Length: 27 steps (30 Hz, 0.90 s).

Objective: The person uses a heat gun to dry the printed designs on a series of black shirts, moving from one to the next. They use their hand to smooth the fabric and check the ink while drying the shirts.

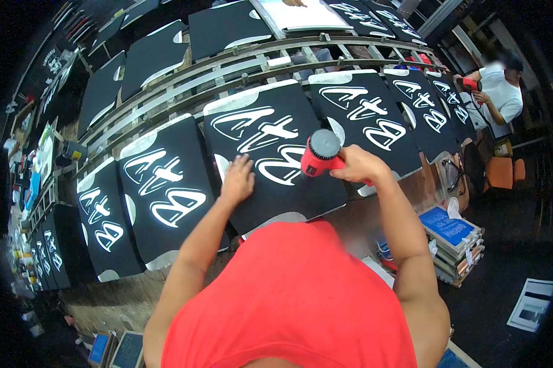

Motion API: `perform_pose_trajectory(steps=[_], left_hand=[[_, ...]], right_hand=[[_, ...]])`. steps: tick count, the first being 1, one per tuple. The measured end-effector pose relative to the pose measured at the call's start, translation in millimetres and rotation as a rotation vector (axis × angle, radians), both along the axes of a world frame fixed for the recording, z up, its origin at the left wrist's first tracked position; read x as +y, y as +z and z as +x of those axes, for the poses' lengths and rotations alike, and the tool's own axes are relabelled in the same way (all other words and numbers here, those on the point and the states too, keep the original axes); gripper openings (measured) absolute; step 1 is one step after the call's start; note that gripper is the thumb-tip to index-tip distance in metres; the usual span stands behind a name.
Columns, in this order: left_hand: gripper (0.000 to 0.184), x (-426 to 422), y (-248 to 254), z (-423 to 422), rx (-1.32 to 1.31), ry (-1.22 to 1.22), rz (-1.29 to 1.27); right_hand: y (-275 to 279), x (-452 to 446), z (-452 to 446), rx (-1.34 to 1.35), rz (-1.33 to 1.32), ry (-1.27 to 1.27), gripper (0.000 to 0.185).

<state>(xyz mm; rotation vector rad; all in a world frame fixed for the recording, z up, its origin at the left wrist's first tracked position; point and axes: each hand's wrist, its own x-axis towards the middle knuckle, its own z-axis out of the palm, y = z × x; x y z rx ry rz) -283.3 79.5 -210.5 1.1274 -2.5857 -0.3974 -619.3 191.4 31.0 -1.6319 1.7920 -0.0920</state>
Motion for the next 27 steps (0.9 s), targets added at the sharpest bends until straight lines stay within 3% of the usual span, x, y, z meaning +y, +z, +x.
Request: perform_pose_trajectory(steps=[8,27], left_hand=[[0.076,39.5,-7.2,-46.7,-0.103,-0.128,-0.005],[0.065,44.2,-10.0,-50.9,-0.074,-0.153,-0.017]], right_hand=[[-13.9,21.1,-23.2,0.024,-0.171,-0.132,0.043],[-33.9,-34.4,-5.1,0.015,-0.266,-0.152,0.049]])
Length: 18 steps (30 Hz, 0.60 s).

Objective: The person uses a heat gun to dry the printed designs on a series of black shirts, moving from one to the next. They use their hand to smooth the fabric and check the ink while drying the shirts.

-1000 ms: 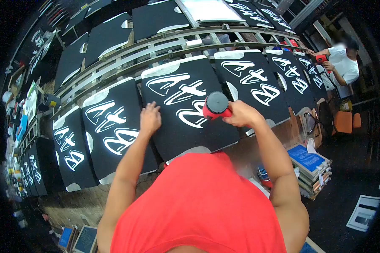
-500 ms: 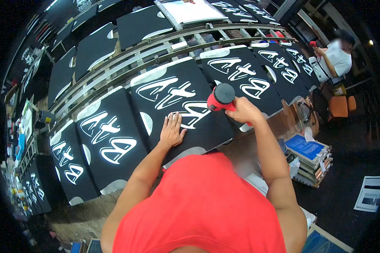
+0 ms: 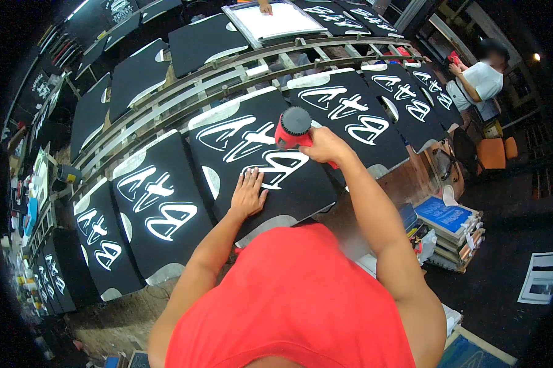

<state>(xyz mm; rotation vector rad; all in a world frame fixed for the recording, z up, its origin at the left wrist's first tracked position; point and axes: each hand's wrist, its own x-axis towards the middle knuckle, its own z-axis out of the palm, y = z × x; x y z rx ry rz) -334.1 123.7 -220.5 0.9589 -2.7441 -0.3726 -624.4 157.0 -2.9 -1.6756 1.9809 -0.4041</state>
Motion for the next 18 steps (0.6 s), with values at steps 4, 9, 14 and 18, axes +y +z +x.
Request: perform_pose_trajectory(steps=[4,9,14,18], left_hand=[[0.058,1.3,-0.3,1.6,0.065,-0.007,-0.007],[0.044,-0.2,2.9,-6.6,0.168,-0.023,-0.071],[0.029,0.6,19.4,-31.6,0.249,0.034,-0.083],[0.026,5.9,27.5,-67.4,0.345,0.139,-0.113]], right_hand=[[4.6,11.4,-24.2,0.048,0.069,-0.015,0.05],[14.4,48.5,-48.5,0.135,0.078,-0.124,0.053],[11.9,87.5,-75.3,-0.118,0.12,-0.175,0.051],[-12.1,146.2,-114.6,-0.393,-0.096,-0.347,0.045]])
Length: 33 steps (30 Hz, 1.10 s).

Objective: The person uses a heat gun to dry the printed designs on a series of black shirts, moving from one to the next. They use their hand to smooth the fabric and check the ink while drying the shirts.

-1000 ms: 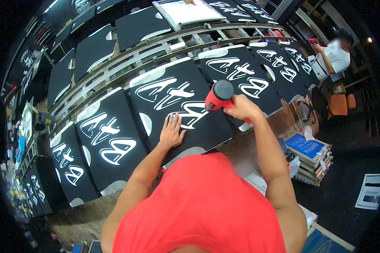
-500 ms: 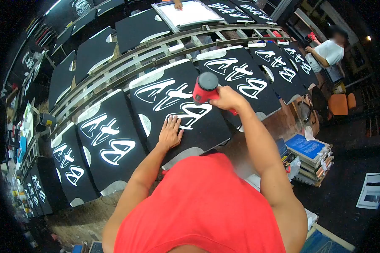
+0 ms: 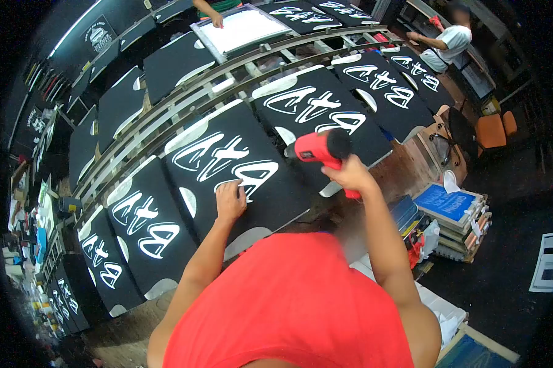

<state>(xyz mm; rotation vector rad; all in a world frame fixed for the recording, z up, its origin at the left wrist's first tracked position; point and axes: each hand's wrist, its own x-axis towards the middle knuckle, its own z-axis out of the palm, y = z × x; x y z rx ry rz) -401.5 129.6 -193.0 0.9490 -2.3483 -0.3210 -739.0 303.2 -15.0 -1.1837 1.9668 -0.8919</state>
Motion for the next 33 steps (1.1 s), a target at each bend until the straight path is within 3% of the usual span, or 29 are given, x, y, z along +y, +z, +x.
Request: perform_pose_trajectory(steps=[1,3,4,6,9,11,12,14,15,17,19,23,26,27,29,31,32,33], left_hand=[[0.027,2.7,1.2,-9.7,0.046,0.035,0.02],[0.026,12.1,4.6,-32.4,0.077,0.093,0.098],[0.026,16.1,1.8,-43.9,0.068,0.128,0.086],[0.028,22.2,-8.9,-65.3,0.056,0.187,0.045],[0.026,37.0,-11.1,-99.0,0.07,0.262,0.062],[0.026,46.5,-7.3,-121.2,0.057,0.322,0.04],[0.026,51.5,-2.3,-132.3,0.035,0.357,0.069],[0.026,60.7,2.5,-151.7,0.028,0.433,0.077],[0.026,63.2,4.5,-159.2,0.03,0.456,0.078],[0.027,66.8,6.6,-167.0,0.075,0.467,0.063],[0.027,70.0,5.8,-170.0,0.062,0.49,0.059],[0.027,65.8,5.6,-176.9,0.049,0.533,0.046],[0.027,55.0,2.1,-183.4,0.075,0.568,0.045],[0.027,49.7,2.3,-187.5,0.096,0.576,0.05],[0.026,38.7,0.6,-192.0,0.109,0.595,0.034],[0.025,24.6,-4.0,-195.4,0.111,0.566,0.068],[0.026,19.7,-5.9,-198.3,0.076,0.588,0.112],[0.026,14.3,-7.9,-200.7,0.085,0.598,0.115]], right_hand=[[-18.6,23.7,-23.7,-0.024,-0.202,0.012,0.043],[-1.9,67.7,-61.4,-0.065,-0.162,-0.049,0.043],[0.6,87.2,-84.7,0.032,-0.233,-0.049,0.04],[-9.5,132.7,-154.3,0.251,-0.12,-0.149,0.04],[7.8,183.3,-242.2,0.332,-0.283,-0.253,0.046],[-2.1,231.7,-325.9,0.424,-0.154,-0.285,0.048],[33.4,234.0,-327.9,0.346,-0.123,-0.309,0.055],[38.4,260.0,-389.0,0.662,-0.226,-0.26,0.069],[32.6,273.1,-423.3,0.493,-0.268,-0.341,0.059],[49.5,285.6,-480.4,0.686,-0.129,-0.272,0.035],[100.2,260.0,-463.8,0.878,0.155,-0.452,0.036],[119.8,215.6,-475.9,0.908,0.165,-0.452,0.045],[86.5,181.1,-493.2,0.564,-0.322,-0.163,0.031],[75.8,164.8,-494.1,0.567,-0.329,-0.148,0.031],[58.2,132.3,-497.2,0.22,-0.185,-0.186,0.028],[22.4,97.6,-515.3,0.326,-0.201,-0.177,0.026],[46.0,70.7,-482.6,0.265,-0.097,-0.114,0.025],[49.5,46.7,-465.9,0.206,-0.167,-0.07,0.024]])
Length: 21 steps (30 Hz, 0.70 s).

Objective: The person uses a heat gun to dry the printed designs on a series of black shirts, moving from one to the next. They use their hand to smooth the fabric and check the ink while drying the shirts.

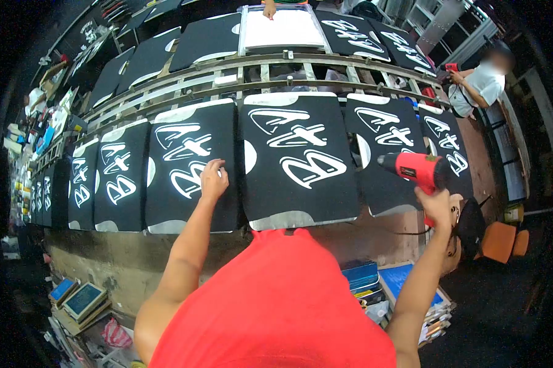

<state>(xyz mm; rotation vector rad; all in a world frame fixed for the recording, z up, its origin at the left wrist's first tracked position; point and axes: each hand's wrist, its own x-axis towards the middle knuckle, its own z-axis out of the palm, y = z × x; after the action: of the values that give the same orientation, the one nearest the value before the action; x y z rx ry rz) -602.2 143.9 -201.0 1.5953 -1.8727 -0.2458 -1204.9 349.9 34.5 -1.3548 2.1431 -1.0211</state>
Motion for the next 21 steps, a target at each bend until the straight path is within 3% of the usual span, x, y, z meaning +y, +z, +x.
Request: perform_pose_trajectory(steps=[2,5,6,8,12,16,19,21], left_hand=[[0.028,-10.1,-5.0,-5.1,-0.066,-0.053,0.034],[0.034,-29.3,-9.1,-13.3,-0.097,-0.085,0.068],[0.036,-29.8,-10.1,-15.2,-0.106,-0.098,0.081],[0.038,-28.8,0.7,-20.2,-0.109,-0.056,0.13],[0.047,-44.2,18.8,-15.9,-0.2,-0.093,0.218],[0.068,-55.0,25.0,-15.2,-0.465,-0.14,0.389],[0.089,-71.0,37.5,-17.9,-0.604,-0.165,0.571],[0.092,-79.9,40.5,-19.8,-0.657,-0.178,0.577]], right_hand=[[7.1,-47.2,20.5,0.033,0.134,-0.004,0.026],[17.5,-111.7,61.6,0.108,-0.103,0.15,0.032],[2.5,-135.3,44.5,0.285,0.077,0.138,0.037],[43.6,-166.0,102.2,0.317,0.26,0.083,0.042],[30.4,-236.6,118.1,0.301,0.233,0.3,0.049],[5.4,-299.0,133.1,0.543,0.165,0.447,0.048],[-13.4,-342.9,138.0,0.554,0.095,0.593,0.049],[8.9,-349.5,163.2,0.248,0.491,0.54,0.048]])
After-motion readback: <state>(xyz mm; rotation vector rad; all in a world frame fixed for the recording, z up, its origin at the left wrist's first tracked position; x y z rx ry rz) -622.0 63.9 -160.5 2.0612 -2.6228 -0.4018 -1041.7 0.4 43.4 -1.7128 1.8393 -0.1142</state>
